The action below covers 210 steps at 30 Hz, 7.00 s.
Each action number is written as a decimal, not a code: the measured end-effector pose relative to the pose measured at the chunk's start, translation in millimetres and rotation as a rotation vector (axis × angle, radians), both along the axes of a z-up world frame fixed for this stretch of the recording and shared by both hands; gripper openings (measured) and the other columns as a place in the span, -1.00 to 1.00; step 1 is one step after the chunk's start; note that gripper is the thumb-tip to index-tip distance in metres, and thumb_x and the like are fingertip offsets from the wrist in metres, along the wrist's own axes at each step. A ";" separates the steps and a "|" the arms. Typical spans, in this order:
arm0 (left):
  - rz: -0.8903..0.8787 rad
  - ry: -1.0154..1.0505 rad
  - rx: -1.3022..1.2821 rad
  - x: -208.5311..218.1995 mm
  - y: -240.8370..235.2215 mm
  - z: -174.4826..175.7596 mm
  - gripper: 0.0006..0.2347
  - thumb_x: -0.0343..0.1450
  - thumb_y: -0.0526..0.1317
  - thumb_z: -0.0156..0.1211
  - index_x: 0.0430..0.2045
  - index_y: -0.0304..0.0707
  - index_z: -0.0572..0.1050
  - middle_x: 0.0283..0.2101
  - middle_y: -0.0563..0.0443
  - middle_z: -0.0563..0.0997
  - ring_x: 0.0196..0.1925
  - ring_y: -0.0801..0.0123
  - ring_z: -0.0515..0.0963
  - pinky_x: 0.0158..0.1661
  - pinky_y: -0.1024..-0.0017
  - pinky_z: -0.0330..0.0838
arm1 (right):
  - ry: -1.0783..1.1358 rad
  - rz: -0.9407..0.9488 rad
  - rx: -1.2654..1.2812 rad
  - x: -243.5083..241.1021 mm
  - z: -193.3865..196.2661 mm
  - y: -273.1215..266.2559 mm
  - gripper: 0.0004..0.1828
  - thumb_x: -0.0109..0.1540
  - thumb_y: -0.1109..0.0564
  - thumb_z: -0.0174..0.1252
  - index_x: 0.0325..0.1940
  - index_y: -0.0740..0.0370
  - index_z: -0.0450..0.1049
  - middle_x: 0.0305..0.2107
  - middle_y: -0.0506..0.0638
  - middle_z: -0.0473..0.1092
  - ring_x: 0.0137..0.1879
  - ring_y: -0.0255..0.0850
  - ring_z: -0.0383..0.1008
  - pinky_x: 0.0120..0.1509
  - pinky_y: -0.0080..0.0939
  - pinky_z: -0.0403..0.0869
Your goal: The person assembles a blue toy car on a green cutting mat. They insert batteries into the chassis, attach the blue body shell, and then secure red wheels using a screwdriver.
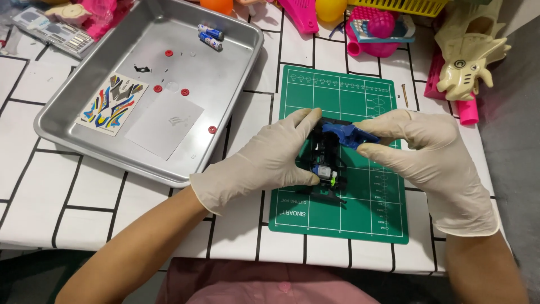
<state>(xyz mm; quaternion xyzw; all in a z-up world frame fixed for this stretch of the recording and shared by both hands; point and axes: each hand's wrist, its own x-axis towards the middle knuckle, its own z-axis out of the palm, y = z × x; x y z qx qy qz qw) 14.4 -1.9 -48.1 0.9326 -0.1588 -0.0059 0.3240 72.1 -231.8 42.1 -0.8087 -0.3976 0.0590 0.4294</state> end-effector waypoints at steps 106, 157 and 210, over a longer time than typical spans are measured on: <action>0.719 -0.119 0.768 -7.5 277.0 -6.5 -0.80 0.31 0.11 0.44 -0.32 0.21 0.72 -0.25 0.03 0.69 -0.23 0.01 0.68 -0.36 0.08 0.49 | -0.613 0.196 0.118 12.8 -20.0 -9.8 -0.75 0.20 0.40 0.37 -0.03 0.44 0.58 -0.17 0.18 0.58 -0.08 -0.09 0.66 0.10 -0.24 0.64; 0.032 -0.565 -0.313 -28.0 -9.9 15.2 -0.84 0.36 -0.29 0.46 -0.30 -0.02 0.57 -0.33 0.23 0.69 -0.38 0.47 0.67 -0.38 0.54 0.50 | -0.042 0.106 0.145 -12.5 -18.1 5.3 -0.84 0.13 0.34 0.38 -0.21 0.30 0.62 -0.29 0.08 0.60 -0.19 -0.25 0.63 -0.08 -0.40 0.63; -0.241 -0.285 0.017 -9.9 2.6 -7.9 -0.19 0.04 0.02 0.50 0.25 -0.12 0.35 0.34 -0.13 0.39 0.33 0.00 0.43 0.14 -0.04 0.31 | -1.196 0.472 -0.409 -36.2 -48.0 21.0 -0.74 0.31 0.25 -0.10 -0.38 0.20 0.47 -0.19 0.21 0.41 -0.34 -0.02 0.36 -0.40 -0.08 0.23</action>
